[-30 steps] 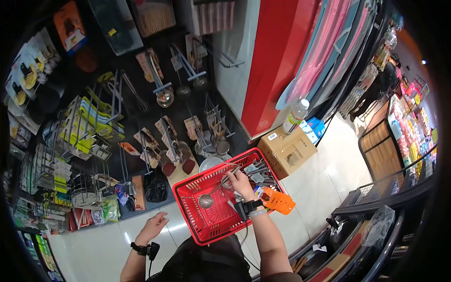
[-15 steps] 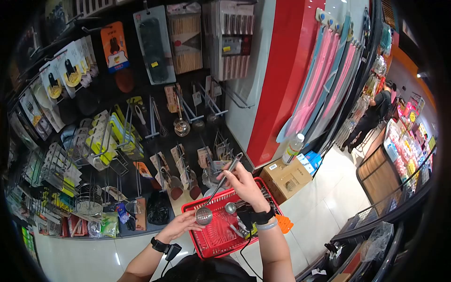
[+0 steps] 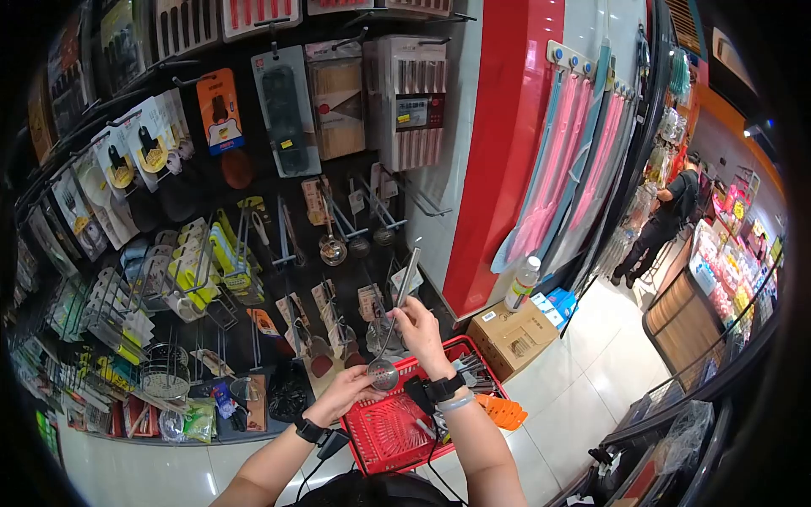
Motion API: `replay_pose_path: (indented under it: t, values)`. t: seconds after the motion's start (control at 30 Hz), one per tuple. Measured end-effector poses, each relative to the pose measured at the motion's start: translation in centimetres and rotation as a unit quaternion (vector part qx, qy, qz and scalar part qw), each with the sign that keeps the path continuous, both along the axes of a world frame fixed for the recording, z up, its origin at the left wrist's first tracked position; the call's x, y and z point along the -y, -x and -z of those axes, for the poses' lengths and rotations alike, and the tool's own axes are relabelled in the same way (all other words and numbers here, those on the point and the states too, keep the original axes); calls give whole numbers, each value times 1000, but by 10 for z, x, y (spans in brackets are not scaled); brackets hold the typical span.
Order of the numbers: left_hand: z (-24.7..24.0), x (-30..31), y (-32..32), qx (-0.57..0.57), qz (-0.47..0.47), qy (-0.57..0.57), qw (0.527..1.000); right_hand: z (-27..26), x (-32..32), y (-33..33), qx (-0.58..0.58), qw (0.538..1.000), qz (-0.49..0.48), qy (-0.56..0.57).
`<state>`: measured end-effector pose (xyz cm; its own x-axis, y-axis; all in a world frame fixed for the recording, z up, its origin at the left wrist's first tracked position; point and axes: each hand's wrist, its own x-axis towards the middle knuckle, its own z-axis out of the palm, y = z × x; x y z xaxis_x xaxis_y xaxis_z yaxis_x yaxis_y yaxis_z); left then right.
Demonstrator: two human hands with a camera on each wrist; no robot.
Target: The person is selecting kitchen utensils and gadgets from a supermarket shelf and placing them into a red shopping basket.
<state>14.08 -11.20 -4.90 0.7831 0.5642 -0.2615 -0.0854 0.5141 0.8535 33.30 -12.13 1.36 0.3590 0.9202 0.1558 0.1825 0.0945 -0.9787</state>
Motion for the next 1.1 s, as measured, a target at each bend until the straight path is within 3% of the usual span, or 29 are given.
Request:
replay_pose_path:
  t: [0.07, 0.13, 0.2, 0.43, 0.8, 0.9, 0.97, 1.1]
  values:
    - [8, -1, -7, 5, 10, 13, 1000, 3, -3, 3, -86, 996, -5, -9]
    - [16, -2, -11, 8, 18, 25, 999, 4, -7, 5, -95, 995, -4, -17]
    - [18, -3, -13, -9, 10, 36, 999, 5, -10, 6, -29, 1000, 10, 8]
    - [29, -13, -12, -2, -4, 69, 998, 24, -37, 5, -3, 1000, 17, -16]
    - [12, -30, -15, 0, -28, 44, 999, 12, -60, 1, -15, 1000, -1, -10]
    - [15, -35, -17, -1, -29, 49, 998, 20, -68, -1, 30, 999, 2, -20]
    - [15, -43, -19, -1, -36, 53, 998, 26, -67, -1, 116, 989, 69, -64]
    - [23, -71, -29, 14, -62, 74, 995, 44, -43, -10, 122, 988, 93, -34]
